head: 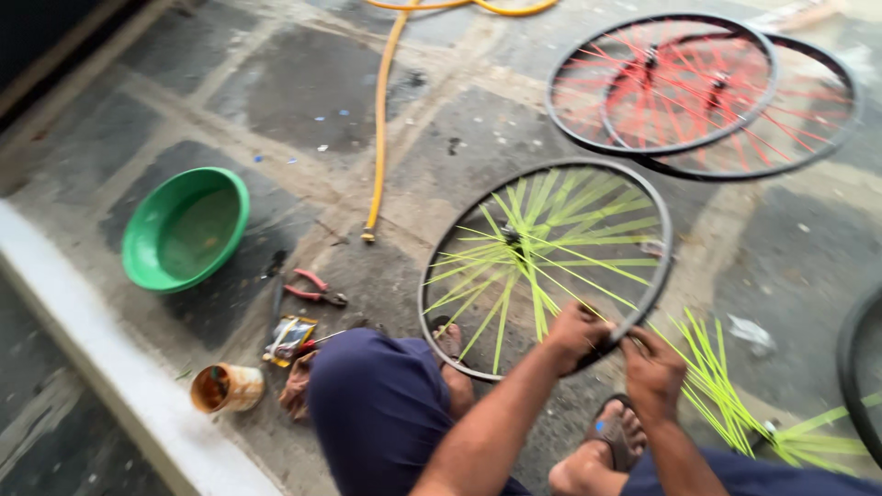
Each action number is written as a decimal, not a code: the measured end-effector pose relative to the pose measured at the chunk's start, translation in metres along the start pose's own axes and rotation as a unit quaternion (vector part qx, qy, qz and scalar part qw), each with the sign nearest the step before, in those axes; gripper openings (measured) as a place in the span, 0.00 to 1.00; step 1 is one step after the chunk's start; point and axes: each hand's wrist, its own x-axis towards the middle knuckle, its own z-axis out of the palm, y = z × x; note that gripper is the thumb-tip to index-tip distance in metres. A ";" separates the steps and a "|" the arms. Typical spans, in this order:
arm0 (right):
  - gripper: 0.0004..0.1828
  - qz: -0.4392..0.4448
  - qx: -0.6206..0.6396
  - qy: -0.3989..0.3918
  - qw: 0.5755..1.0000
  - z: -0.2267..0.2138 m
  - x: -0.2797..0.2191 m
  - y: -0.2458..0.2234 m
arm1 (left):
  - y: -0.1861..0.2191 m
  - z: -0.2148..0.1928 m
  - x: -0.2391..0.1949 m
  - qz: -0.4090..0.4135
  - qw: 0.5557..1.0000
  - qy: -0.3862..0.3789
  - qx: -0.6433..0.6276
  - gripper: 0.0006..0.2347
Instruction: The person sits on the floor and laces a bicycle wheel by inserting neon green spokes into the rim and hub. They use their hands to thread and tighten the spokes, occasionally rotating the wheel to access different sections.
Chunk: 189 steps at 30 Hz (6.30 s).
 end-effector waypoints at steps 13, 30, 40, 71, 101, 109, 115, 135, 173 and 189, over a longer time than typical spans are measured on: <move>0.06 0.447 0.308 -0.058 0.838 -0.009 -0.018 0.120 | -0.034 0.012 -0.001 -0.047 0.960 0.080 0.264 0.21; 0.06 0.534 0.203 -0.117 0.812 -0.014 -0.018 0.118 | -0.043 0.015 0.030 0.118 0.574 -0.180 0.790 0.13; 0.18 0.516 0.163 -0.174 0.823 -0.017 -0.029 0.223 | -0.086 0.009 0.063 0.024 0.611 -0.286 0.738 0.15; 0.21 0.134 -0.349 -0.431 0.821 -0.025 -0.032 0.286 | -0.074 0.017 0.060 0.017 0.608 -0.299 0.736 0.15; 0.23 0.130 -0.364 -0.431 0.815 -0.015 -0.023 0.244 | -0.064 0.014 0.055 0.006 0.592 -0.300 0.748 0.15; 0.23 0.102 -0.389 -0.425 0.811 -0.023 -0.015 0.222 | -0.079 0.009 0.063 0.034 0.610 -0.279 0.741 0.16; 0.24 0.088 -0.404 -0.403 0.817 -0.020 -0.010 0.180 | -0.094 0.006 0.068 0.020 0.591 -0.286 0.754 0.17; 0.20 0.407 -0.096 -0.165 0.893 -0.008 -0.017 0.126 | -0.100 -0.003 0.069 0.009 0.610 -0.264 0.747 0.16; 0.22 0.334 -0.192 -0.160 0.909 0.006 0.004 0.124 | -0.093 -0.042 -0.025 -0.124 0.854 0.052 0.503 0.20; 0.10 0.472 0.304 -0.049 0.826 -0.013 0.006 0.149 | -0.137 -0.032 0.041 -0.063 0.922 0.081 0.372 0.20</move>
